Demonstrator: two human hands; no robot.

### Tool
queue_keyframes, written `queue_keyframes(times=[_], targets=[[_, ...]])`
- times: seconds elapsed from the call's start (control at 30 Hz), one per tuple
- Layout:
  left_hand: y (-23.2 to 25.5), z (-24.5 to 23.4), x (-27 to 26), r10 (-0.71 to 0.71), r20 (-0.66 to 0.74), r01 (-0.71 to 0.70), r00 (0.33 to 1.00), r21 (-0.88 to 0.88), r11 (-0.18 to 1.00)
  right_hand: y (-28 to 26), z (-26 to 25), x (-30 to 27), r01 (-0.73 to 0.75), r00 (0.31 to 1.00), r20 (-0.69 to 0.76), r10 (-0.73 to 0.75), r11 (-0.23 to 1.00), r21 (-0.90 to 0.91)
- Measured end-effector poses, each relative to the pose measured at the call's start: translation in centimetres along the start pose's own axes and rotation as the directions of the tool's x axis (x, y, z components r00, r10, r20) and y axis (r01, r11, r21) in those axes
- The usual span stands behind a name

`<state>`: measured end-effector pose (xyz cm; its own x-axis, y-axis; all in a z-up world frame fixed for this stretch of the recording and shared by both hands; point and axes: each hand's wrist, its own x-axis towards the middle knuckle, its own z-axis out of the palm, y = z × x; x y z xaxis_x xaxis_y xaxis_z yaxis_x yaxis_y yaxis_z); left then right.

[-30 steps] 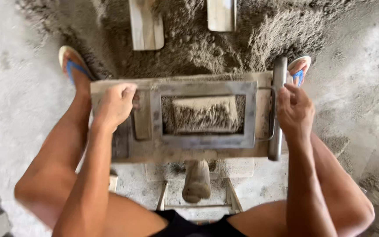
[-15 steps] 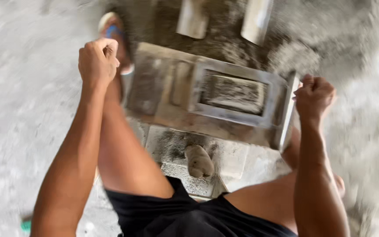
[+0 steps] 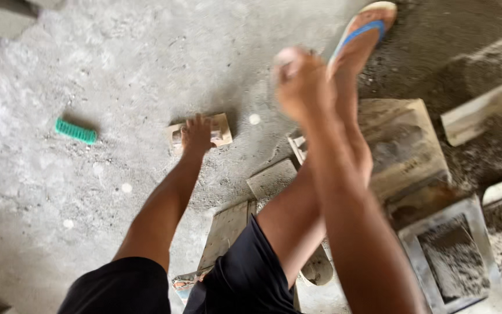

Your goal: The person scoops wet concrete into a rectangular metal mold using a trowel, levels the surface, and then flips the mold to release the formed brick onto a stack. The process is repeated multiple times in a continuous cycle.

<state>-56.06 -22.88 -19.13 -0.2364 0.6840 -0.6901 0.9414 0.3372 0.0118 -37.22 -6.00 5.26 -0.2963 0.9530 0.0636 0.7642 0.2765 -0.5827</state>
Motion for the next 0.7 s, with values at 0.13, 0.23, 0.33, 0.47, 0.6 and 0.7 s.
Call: queue_keyframes(times=[0.13, 0.23, 0.33, 0.47, 0.6, 0.7], targets=[[-0.7, 3.5, -0.8, 0.179, -0.333, -0.139, 0.926, 0.141, 0.98, -2.6, 8.4, -3.8, -0.212, 0.743, 0.603, 0.29, 0.957, -0.199], [-1.1, 4.5, 0.0, 0.307, -0.621, -0.214, 0.721, 0.222, 0.951, -0.7, 11.4, -5.6, -0.307, 0.614, 0.696, 0.373, 0.925, -0.224], [-1.4, 1.9, -1.3, 0.269, -0.484, -0.296, 0.833, 0.022, 0.955, -1.7, 7.1, -4.7, -0.268, 0.826, 0.514, 0.232, 0.963, -0.003], [1.2, -10.5, -6.2, 0.236, -0.382, -0.441, 0.894, -0.649, 0.62, -3.1, -4.0, -3.0, -0.083, 0.958, -0.24, 0.158, 0.952, 0.294], [7.6, -24.0, -13.0, 0.438, -0.375, -0.555, 0.817, -0.716, 0.424, 3.2, -17.0, -11.4, -0.201, 0.804, -0.51, 0.306, 0.947, 0.252], [15.4, -32.9, -16.0, 0.577, -0.628, -0.789, 0.523, -0.612, 0.049, 8.2, -24.8, -19.2, -0.338, 0.755, -0.514, 0.408, 0.913, 0.228]])
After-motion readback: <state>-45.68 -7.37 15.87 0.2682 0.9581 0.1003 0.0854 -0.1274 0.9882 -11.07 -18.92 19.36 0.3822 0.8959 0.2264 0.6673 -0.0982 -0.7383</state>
